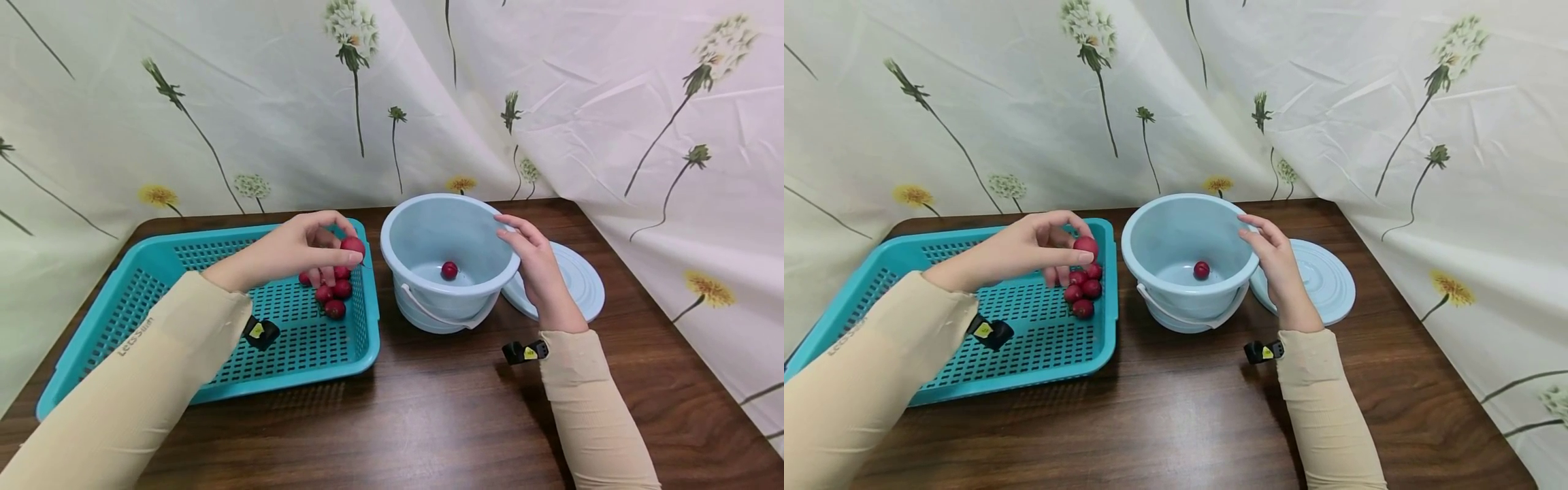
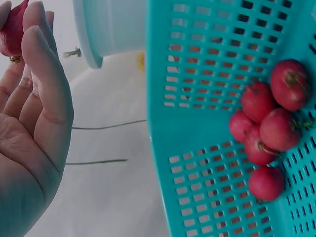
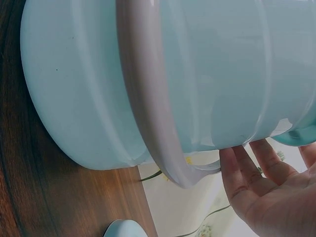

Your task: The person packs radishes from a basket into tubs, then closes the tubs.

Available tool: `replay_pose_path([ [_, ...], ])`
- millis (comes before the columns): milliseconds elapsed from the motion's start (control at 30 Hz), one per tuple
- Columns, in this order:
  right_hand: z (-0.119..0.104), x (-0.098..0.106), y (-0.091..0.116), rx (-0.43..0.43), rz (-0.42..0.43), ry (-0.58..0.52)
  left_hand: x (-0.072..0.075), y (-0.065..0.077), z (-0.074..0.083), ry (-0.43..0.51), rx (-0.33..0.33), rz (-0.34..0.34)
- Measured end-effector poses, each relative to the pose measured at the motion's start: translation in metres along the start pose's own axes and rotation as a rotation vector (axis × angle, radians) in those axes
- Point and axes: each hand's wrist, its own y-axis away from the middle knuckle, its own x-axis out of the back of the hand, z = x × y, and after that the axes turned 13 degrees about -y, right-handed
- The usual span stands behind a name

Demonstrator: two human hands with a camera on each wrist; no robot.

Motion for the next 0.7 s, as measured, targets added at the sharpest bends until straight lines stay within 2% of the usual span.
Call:
replay_pose_path([
  [467,0.0,0.0,0.0,-0.008,-0.004,-0.005,-0.01,-0.012,0.021,0.09,-0.02,0.097],
  [700,-0.001,0.0,0.001,-0.011,0.002,-0.004,-0.016,-0.025,0.031,0.15,-0.064,0.098],
])
